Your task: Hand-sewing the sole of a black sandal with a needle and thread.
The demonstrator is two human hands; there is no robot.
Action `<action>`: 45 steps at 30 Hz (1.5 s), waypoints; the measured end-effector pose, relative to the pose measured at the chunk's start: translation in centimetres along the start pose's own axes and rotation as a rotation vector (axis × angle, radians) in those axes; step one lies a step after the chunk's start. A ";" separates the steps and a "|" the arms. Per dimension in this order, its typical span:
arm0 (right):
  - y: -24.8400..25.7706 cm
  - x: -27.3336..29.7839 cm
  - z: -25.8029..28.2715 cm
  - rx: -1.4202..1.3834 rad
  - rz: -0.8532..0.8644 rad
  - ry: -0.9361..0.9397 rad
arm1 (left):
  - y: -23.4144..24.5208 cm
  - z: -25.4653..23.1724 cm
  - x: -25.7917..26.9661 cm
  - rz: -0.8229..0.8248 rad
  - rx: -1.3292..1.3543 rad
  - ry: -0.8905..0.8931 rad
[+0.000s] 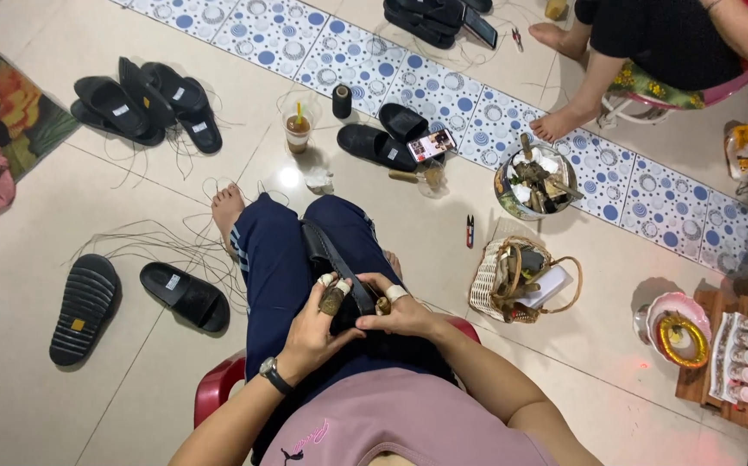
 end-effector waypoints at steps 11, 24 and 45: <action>-1.3 0.1 2.5 0.029 -0.100 -0.164 | 5.2 1.2 1.9 0.071 -0.384 -0.154; -1.5 0.0 1.9 0.037 -0.043 -0.202 | 11.7 3.6 2.2 0.130 -0.806 0.151; 0.6 -0.7 -1.2 -0.021 0.036 -0.068 | -0.6 0.3 0.6 -0.063 0.431 -0.112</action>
Point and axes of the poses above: each hand's wrist, its own x-axis away from the middle knuckle, its own y-axis out of the back of the hand, z = x × y, the point moved 6 cm from there along -x, towards the middle knuckle, and after that the axes turned 10 degrees about -x, right-handed, at the moved point
